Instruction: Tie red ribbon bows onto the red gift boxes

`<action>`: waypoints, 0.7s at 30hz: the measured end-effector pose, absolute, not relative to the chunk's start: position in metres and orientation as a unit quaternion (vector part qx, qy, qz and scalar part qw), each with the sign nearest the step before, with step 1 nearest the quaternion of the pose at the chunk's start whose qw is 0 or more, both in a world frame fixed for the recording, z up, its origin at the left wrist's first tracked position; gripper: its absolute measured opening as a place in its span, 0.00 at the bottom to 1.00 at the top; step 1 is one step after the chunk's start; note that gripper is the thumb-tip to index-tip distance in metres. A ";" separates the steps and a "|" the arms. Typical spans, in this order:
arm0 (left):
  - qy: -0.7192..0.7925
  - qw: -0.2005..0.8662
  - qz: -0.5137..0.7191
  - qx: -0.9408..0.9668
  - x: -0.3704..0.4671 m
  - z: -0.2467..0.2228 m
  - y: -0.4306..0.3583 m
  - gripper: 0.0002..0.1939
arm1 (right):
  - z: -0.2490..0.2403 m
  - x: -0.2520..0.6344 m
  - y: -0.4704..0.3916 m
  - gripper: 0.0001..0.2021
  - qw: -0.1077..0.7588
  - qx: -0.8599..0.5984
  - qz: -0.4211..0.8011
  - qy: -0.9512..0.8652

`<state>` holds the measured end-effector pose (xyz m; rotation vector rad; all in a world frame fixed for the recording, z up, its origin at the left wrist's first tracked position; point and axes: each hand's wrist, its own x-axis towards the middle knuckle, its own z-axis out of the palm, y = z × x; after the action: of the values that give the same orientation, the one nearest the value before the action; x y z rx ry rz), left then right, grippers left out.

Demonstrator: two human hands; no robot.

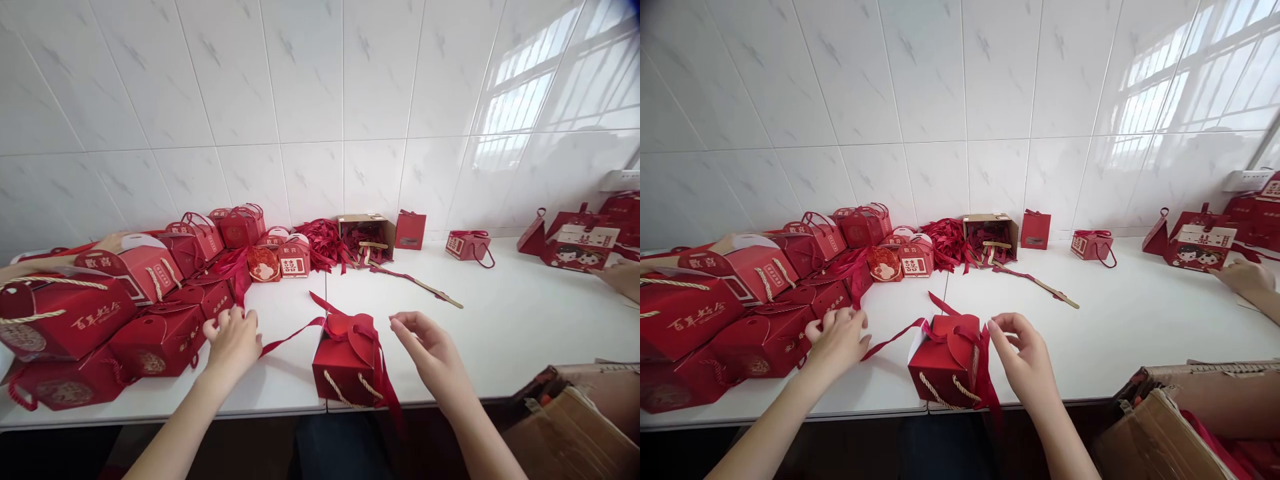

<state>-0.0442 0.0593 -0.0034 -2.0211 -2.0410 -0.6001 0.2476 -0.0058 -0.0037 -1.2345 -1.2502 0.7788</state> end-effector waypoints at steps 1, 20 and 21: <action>-0.673 0.085 -0.243 -0.693 -0.041 0.000 0.060 0.03 | -0.009 0.249 -0.006 0.14 0.558 -0.537 0.345 -0.530; -0.508 -0.498 -0.334 -0.618 0.004 -0.008 0.049 0.25 | -0.043 0.262 0.021 0.28 0.522 -0.449 0.572 -0.447; -0.507 -0.497 -0.335 -0.620 0.004 -0.007 0.047 0.24 | -0.043 0.264 0.021 0.28 0.516 -0.455 0.568 -0.452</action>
<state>0.0036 0.0474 -0.0069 -2.9840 -2.4428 -1.6148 0.2643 0.0209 -0.0433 -1.0916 -1.0855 1.3637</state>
